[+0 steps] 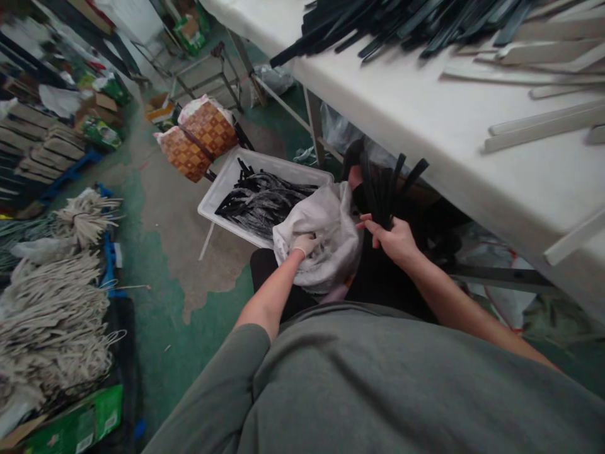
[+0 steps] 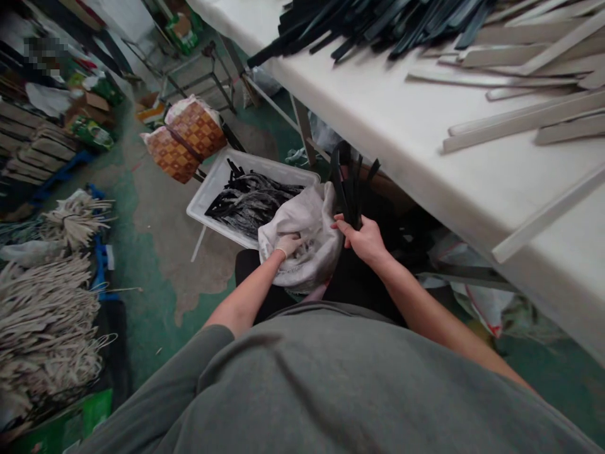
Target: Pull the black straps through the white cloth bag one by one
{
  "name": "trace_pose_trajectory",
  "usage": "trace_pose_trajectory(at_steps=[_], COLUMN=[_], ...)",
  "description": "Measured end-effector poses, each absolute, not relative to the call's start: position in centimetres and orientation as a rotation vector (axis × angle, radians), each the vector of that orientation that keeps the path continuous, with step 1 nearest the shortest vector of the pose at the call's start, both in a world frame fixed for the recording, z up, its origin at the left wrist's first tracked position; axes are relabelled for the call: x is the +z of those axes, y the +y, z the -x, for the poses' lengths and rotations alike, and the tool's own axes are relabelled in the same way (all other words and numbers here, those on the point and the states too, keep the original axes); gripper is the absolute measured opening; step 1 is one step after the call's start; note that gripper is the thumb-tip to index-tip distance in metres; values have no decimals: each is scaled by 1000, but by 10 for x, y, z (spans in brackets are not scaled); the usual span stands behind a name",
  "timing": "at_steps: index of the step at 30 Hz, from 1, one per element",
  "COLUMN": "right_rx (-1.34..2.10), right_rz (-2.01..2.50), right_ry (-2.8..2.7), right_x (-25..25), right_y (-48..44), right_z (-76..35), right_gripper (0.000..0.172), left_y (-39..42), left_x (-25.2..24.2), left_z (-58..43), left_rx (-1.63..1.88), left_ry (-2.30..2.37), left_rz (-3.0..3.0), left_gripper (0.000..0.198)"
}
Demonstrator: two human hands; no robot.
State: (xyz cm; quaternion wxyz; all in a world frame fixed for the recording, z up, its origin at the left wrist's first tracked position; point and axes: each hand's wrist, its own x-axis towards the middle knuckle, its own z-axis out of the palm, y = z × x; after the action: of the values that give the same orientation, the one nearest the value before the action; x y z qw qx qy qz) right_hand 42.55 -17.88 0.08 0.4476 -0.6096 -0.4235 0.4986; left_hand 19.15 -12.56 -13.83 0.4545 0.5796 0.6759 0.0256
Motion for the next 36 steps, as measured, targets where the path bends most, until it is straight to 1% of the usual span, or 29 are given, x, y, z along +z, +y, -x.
trace_pose_trajectory(at_steps=[4, 8, 12, 14, 16, 18, 20, 24, 27, 32, 36], right_rx=[1239, 1289, 1329, 1348, 1417, 1569, 1760, 2001, 2125, 2226, 2129], right_rz=[1518, 1518, 1518, 1526, 1532, 1488, 1374, 1190, 1189, 1105, 1034], right_ry=[-1068, -1046, -1037, -1035, -1043, -1094, -1176, -1109, -926, -667, -605], right_x=[-7, -13, -15, -13, -9, -2, 7, 21, 23, 29, 42], right_y=[-180, -174, -170, -168, -166, -168, -173, -194, -212, -232, -228], right_z=[-423, -420, -420, -422, -423, -421, -416, -393, -372, -347, -343], right_gripper=[35, 35, 29, 25, 21, 20, 23, 28, 31, 28, 39], left_y=[-123, -124, -139, -153, -173, -195, -218, -258, -277, -293, -298], left_x=[-160, -157, -126, -102, -75, -49, -24, 12, 26, 31, 28], left_z=[-206, -200, -173, -157, -144, -137, -137, -147, -156, -166, -168], left_rx=[-46, -7, 162, 252, 412, 622, 801, 974, 1035, 1025, 972], left_ry=[1740, 1761, 1742, 1725, 1647, 1527, 1428, 1383, 1365, 1269, 1232], left_rz=[-1397, -1377, -1364, -1341, -1226, -1058, -932, -957, -1066, -1132, -1234], left_gripper=[24, 16, 22, 27, 32, 35, 34, 32, 29, 32, 32])
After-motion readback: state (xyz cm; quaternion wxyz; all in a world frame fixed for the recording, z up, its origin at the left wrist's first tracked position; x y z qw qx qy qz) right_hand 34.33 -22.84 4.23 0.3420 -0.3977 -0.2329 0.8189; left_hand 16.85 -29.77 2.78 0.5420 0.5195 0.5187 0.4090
